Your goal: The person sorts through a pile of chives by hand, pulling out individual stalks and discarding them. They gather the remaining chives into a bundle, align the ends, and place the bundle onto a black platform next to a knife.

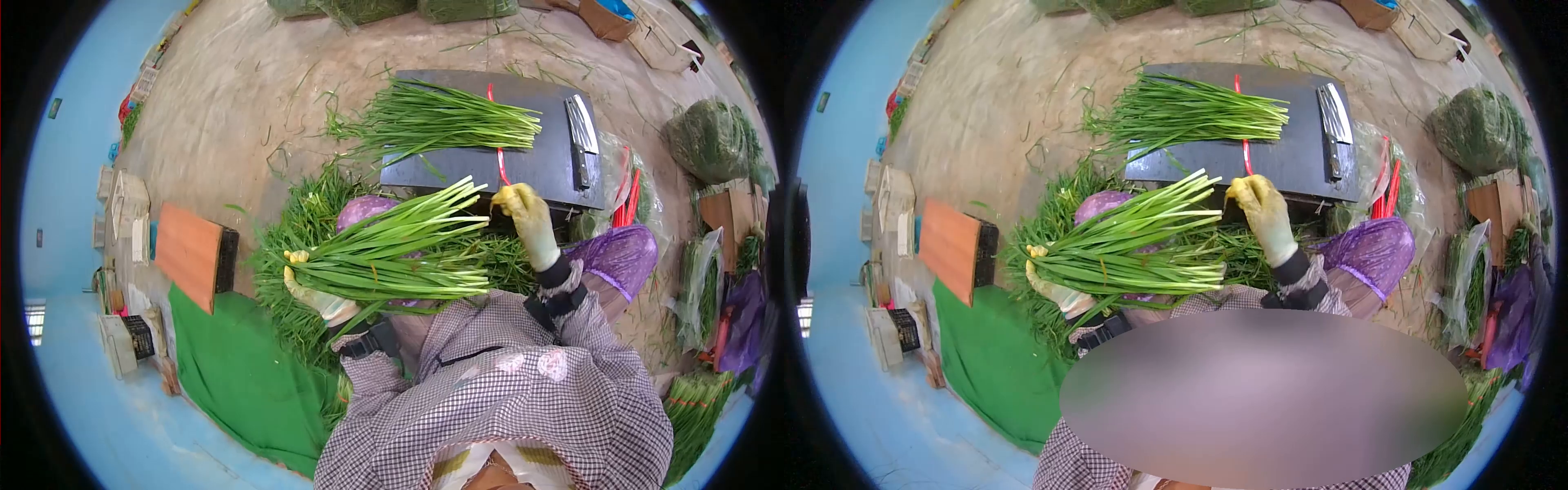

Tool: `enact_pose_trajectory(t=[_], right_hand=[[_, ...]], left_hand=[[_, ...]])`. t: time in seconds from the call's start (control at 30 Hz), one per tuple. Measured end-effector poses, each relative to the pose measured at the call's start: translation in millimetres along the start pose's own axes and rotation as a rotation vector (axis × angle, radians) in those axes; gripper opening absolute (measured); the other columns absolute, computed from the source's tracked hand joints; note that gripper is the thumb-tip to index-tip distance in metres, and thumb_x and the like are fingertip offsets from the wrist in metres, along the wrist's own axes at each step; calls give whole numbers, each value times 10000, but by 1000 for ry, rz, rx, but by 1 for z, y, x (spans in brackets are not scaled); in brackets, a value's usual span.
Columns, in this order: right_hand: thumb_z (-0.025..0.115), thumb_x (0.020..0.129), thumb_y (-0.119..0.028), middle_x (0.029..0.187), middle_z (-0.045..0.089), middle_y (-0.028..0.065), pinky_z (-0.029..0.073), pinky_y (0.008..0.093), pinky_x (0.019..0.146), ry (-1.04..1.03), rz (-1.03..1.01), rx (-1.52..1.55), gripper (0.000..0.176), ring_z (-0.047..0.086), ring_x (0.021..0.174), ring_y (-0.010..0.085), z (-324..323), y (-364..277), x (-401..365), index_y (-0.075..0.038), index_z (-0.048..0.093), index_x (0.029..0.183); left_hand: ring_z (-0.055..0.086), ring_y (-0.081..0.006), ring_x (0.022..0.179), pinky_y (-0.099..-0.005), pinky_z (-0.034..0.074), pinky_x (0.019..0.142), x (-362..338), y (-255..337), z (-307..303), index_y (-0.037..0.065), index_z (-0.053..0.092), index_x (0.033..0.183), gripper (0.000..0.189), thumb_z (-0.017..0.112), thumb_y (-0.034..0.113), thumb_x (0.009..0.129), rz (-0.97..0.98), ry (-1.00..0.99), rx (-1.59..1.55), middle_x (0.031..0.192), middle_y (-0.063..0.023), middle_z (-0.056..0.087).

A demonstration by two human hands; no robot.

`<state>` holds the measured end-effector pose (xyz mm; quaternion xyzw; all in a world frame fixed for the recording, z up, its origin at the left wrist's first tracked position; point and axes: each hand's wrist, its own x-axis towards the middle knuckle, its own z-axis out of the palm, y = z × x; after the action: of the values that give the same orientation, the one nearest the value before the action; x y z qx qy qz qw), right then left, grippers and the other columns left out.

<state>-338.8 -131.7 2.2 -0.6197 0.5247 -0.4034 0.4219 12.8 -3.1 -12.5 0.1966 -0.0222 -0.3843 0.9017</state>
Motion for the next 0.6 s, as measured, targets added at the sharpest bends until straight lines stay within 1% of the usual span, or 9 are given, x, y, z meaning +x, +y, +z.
enact_pose_trajectory(t=[0.07,0.13,0.17,0.2,0.27,0.37,0.47,0.53,0.6], right_hand=[[588,1037,-303,1005,731,81,503,299,857,-373,235,373,341,650,922,155,6,24,11,15,697,1089],[623,1025,-285,1069,723,87,504,291,884,-503,271,263,362,635,973,131,19,3,11,40,676,1176],[636,1016,-268,1073,720,74,503,285,877,-549,325,478,345,633,968,127,27,0,10,30,675,1185],[650,1007,-251,1078,717,62,502,280,871,-596,374,698,330,632,963,122,35,-2,9,19,674,1195],[648,1006,-225,1016,700,23,497,271,832,-524,373,694,262,619,917,101,38,-5,8,2,677,1133],[627,1016,-240,914,656,-2,466,243,784,-407,395,776,204,578,834,76,27,-21,-2,-38,646,993],[614,1018,-336,866,573,7,453,313,855,-338,40,1172,268,530,807,128,1,-33,-4,-96,599,899],[636,1002,-323,884,583,32,469,320,870,-418,19,1266,265,534,812,134,-20,-12,-1,-100,604,862],[641,997,-256,1009,663,68,492,312,925,-435,292,557,209,599,924,140,-32,34,2,-54,662,948]], left_hand=[[637,-154,889,-362,503,913,6,-1,-12,109,678,1125,257,540,282,994,-82,-93,-78,950,8,688],[641,-156,882,-365,502,917,14,-1,-24,112,692,1116,269,541,298,993,-133,-199,-72,959,7,696],[641,-168,874,-366,531,812,15,-1,-25,132,699,999,295,586,401,949,-98,-52,9,954,3,691],[644,-169,877,-371,529,837,15,1,-27,127,700,1038,287,579,375,959,-91,-50,27,952,-1,698],[649,-170,883,-381,526,888,15,5,-32,117,704,1115,284,566,325,979,-73,-45,64,949,-9,710],[660,-210,874,-411,551,835,6,6,-25,89,701,1087,355,571,394,961,-117,-14,55,937,-45,713],[639,-255,923,-438,532,844,6,9,-43,106,671,1028,409,535,484,955,-128,-97,292,1022,-83,686],[638,-261,935,-449,533,850,6,10,-45,100,670,1028,421,527,489,957,-159,-68,270,1028,-88,687],[638,-264,942,-455,533,853,5,10,-41,98,669,1027,429,519,494,959,-184,-49,259,1028,-89,688]])
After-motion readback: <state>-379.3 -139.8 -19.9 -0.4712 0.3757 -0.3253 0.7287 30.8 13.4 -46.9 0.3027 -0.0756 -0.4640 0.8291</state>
